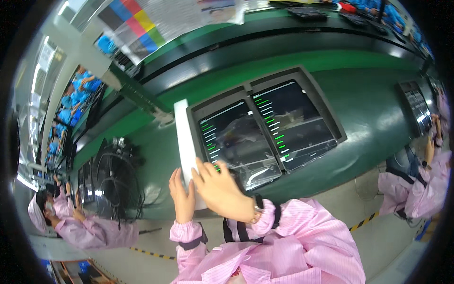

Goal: The person touches the screen of a tablet, picks up a white bar, and moves it across the screens of two tablets. They then pick up one tablet to test the camera before placing it back into a tray.

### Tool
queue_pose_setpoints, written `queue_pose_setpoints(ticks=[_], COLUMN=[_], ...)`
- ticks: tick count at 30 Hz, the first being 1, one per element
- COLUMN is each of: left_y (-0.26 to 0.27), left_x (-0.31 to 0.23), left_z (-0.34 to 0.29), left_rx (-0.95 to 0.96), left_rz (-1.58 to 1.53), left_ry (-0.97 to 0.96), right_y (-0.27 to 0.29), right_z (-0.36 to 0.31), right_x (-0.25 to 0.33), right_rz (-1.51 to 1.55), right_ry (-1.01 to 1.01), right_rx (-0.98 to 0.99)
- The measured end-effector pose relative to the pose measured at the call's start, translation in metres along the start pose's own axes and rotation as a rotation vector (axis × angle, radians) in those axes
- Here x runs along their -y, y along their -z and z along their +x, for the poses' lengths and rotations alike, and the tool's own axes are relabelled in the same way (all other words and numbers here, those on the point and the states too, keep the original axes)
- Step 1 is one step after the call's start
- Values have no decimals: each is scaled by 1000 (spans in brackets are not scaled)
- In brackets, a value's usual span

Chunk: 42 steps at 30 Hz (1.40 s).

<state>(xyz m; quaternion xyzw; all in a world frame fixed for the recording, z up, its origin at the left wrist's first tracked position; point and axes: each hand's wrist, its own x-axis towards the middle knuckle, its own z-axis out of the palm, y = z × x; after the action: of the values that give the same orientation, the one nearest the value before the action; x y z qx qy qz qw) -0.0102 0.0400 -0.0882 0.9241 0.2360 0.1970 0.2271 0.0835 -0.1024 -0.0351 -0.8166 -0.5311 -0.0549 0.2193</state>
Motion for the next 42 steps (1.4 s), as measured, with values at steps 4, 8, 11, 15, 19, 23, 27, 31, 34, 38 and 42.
queue_pose_setpoints(ticks=[4,8,11,15,19,23,27,31,34,38,42], left_y=[3,2,-3,-11,-14,-5,9,16,11,6,12], left_x=[-19,-43,-49,-46,-44,-47,-41,-51,-49,-45,-48], left_z=[21,47,62,68,66,57,31,9,0,0,4], left_rx=[54,106,143,181,209,243,381,442,423,360,310], left_rz=[-40,33,64,108,116,35,-6,33,91,116,148], left_ry=[-148,-225,-273,-290,-260,-219,-263,-297,-279,-206,-200], right_y=[26,54,68,76,82,90,88,82,78,77,80], right_z=[-12,-39,-59,-74,-72,-59,-43,-29,-22,-15,-17], right_x=[-29,-70,-96,-122,-132,-143,-166,-183,-191,-194,-192], right_rz=[19,-7,-57,-115,-121,15,67,59,69,41,77], right_ry=[-116,-245,-317,-396,-365,-361,-307,-294,-310,-349,-378], right_rx=[-43,-93,-144,-149,-145,-92,25,187,215,318,294])
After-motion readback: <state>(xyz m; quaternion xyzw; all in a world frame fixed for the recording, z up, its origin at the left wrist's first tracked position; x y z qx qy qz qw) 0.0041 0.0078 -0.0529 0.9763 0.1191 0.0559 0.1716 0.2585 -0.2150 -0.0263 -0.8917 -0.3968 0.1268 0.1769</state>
